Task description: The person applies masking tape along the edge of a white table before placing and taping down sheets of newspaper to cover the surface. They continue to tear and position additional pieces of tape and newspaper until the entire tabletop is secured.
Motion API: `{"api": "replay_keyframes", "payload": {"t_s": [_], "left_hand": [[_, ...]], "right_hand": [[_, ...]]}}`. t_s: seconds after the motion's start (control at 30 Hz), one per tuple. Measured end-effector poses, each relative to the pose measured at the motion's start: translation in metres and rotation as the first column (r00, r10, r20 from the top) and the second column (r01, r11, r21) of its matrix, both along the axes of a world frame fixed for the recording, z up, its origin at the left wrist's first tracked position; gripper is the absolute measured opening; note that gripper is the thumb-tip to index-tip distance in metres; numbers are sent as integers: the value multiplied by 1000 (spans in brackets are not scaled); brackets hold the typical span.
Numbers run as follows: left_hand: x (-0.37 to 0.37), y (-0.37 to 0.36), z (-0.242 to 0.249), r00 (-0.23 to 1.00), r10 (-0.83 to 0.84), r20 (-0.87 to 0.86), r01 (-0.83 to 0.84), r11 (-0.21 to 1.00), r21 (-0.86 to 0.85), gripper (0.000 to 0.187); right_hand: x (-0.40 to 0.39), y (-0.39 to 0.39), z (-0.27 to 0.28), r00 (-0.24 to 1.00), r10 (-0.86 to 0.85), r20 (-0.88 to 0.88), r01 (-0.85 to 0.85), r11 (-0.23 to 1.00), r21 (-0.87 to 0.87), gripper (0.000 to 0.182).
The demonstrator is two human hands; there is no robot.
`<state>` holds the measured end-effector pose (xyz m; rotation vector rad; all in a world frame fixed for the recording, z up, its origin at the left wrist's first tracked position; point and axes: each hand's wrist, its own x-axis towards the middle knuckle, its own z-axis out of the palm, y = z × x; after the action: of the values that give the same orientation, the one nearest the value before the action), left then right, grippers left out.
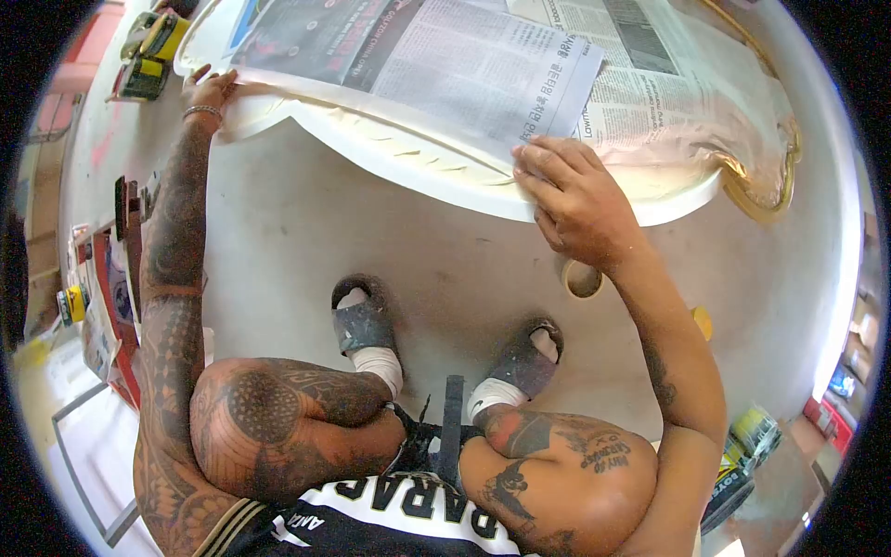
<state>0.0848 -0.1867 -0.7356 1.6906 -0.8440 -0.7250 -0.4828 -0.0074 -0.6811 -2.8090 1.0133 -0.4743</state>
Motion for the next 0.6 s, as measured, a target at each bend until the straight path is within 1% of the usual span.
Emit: {"api": "replay_keyframes", "payload": {"t_s": [0.07,0.2,0.3,0.43,0.53,0.6], "left_hand": [[6,-1,0,1000,-8,-23,8,1000,-9,67],[-4,5,6,999,9,35,-8,1000,-18,68],[-4,6,6,1000,1,13,-1,1000,-21,68],[0,5,5,1000,-20,24,20,1000,3,67],[-1,4,4,1000,-16,24,17,1000,-19,67],[-3,6,5,1000,-9,26,10,1000,-24,67]], "right_hand": [[3,-2,1,1000,25,-9,-24,999,32,33],[2,-5,-3,999,32,19,-34,997,68,32],[7,-7,-5,998,49,33,-52,995,88,33],[14,-14,-4,993,114,16,-115,991,74,34],[20,-20,-8,989,145,21,-146,985,89,38],[28,-22,-7,989,148,-7,-147,985,87,41]]}}
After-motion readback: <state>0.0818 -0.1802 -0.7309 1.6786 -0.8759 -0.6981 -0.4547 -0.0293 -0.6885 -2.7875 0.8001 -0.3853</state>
